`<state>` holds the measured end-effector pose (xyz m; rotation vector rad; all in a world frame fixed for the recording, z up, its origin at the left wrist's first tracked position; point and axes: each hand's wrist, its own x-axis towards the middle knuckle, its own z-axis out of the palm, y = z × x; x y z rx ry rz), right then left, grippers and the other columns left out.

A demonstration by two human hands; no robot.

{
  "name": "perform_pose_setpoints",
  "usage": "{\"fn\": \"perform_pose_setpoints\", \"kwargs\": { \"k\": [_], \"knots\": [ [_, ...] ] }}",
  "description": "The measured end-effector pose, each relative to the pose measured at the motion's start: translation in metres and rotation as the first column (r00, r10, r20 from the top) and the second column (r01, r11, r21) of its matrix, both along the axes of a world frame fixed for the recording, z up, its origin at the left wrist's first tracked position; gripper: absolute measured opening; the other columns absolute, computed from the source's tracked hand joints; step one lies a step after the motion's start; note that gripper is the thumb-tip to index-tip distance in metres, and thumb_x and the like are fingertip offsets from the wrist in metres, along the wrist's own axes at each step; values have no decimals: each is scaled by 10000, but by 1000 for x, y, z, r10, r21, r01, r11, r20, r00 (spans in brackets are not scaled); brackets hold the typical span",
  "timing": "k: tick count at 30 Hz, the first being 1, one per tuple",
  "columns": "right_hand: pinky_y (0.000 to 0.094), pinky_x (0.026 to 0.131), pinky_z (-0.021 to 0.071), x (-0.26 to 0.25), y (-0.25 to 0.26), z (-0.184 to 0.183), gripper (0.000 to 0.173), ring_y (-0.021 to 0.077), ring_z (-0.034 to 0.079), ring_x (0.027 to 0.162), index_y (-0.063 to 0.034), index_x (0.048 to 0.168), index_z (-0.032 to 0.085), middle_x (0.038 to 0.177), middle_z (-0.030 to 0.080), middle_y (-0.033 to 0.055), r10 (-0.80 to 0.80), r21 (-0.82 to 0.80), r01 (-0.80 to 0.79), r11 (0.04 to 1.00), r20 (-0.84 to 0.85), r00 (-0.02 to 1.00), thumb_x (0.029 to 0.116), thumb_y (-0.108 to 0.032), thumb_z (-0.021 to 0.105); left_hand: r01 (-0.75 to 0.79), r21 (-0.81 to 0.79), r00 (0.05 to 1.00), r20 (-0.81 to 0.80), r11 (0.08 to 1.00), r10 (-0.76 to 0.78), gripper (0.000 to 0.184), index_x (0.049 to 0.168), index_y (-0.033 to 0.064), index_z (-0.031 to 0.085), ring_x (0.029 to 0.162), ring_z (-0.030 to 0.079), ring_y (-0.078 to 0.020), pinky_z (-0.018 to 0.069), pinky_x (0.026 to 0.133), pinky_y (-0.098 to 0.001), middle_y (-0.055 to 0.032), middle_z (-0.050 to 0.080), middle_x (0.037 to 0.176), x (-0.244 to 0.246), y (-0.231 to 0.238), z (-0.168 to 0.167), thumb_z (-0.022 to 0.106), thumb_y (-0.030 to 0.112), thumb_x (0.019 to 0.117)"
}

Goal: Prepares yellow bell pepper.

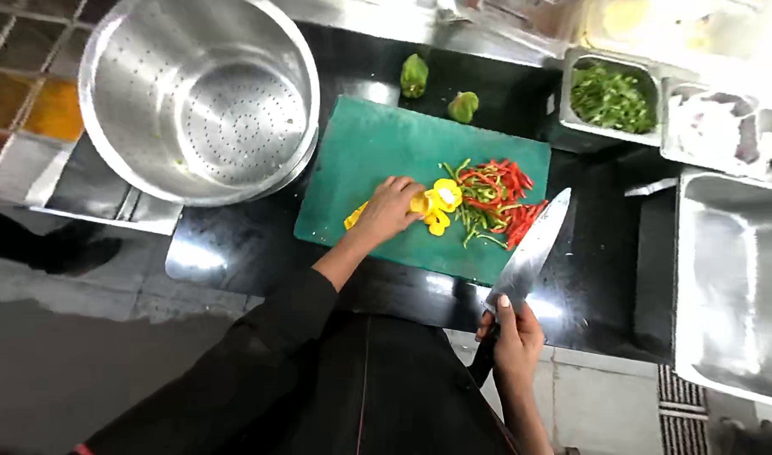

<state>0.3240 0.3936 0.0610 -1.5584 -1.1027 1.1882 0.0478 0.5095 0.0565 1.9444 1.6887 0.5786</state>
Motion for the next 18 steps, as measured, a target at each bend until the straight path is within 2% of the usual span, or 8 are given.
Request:
{"fn": "perform_pose_setpoints", "kwargs": {
  "k": [4, 8, 10, 13, 16, 18],
  "knots": [
    [241, 432, 549, 6, 2, -1, 205, 68, 593, 437, -58, 972, 587, 576, 604, -51, 34, 3, -34, 999, 50, 998, 1046, -199, 457, -77, -86, 992, -110, 993, 67, 458, 1314, 104, 690, 1236, 568, -385, 435, 1020, -595, -149, 629, 1343, -24, -16, 13, 780, 306, 913],
    [268, 445, 554, -2, 18, 12, 247, 101, 602, 446, -54, 1027, 612, 584, 608, -20, 236, -101, -225, 969, 113, 965, 1044, -265, 485, -157, -134, 976, -170, 978, 133, 474, 1324, 82, 685, 1250, 538, -431, 435, 1034, -609, -194, 610, 1341, -59, -30, 20, 799, 257, 899],
    [302, 456, 549, -13, 25, 19, 277, 121, 604, 460, -60, 1019, 627, 594, 611, -1, 407, -159, -378, 912, 232, 884, 1058, -307, 509, -171, -134, 979, -132, 976, 153, 493, 1336, 64, 669, 1271, 520, -448, 433, 1056, -605, -214, 595, 1357, -68, -33, 19, 806, 232, 894],
    [425, 532, 554, -38, 34, 27, 308, 206, 626, 524, -68, 1018, 638, 641, 628, 55, 610, -298, -532, 792, 396, 686, 1081, -348, 528, -185, -27, 982, -46, 982, 183, 459, 1307, 37, 670, 1283, 534, -430, 434, 1082, -576, -209, 609, 1350, -66, -41, 16, 799, 184, 893],
    [497, 590, 536, -57, 38, 26, 320, 272, 639, 595, -53, 1007, 630, 665, 612, 98, 671, -350, -581, 735, 499, 549, 1084, -344, 523, -180, 113, 981, 92, 977, 170, 301, 1214, 25, 710, 1232, 590, -373, 469, 1060, -513, -173, 662, 1284, -58, -47, 5, 731, 156, 943],
    [504, 592, 531, -63, 40, 24, 328, 286, 646, 609, -56, 986, 622, 663, 607, 105, 683, -363, -595, 717, 536, 496, 1085, -352, 520, -210, 136, 971, 144, 968, 191, 265, 1209, 23, 718, 1232, 608, -351, 480, 1063, -487, -167, 673, 1274, -54, -48, -3, 691, 133, 970]
  ]
}}
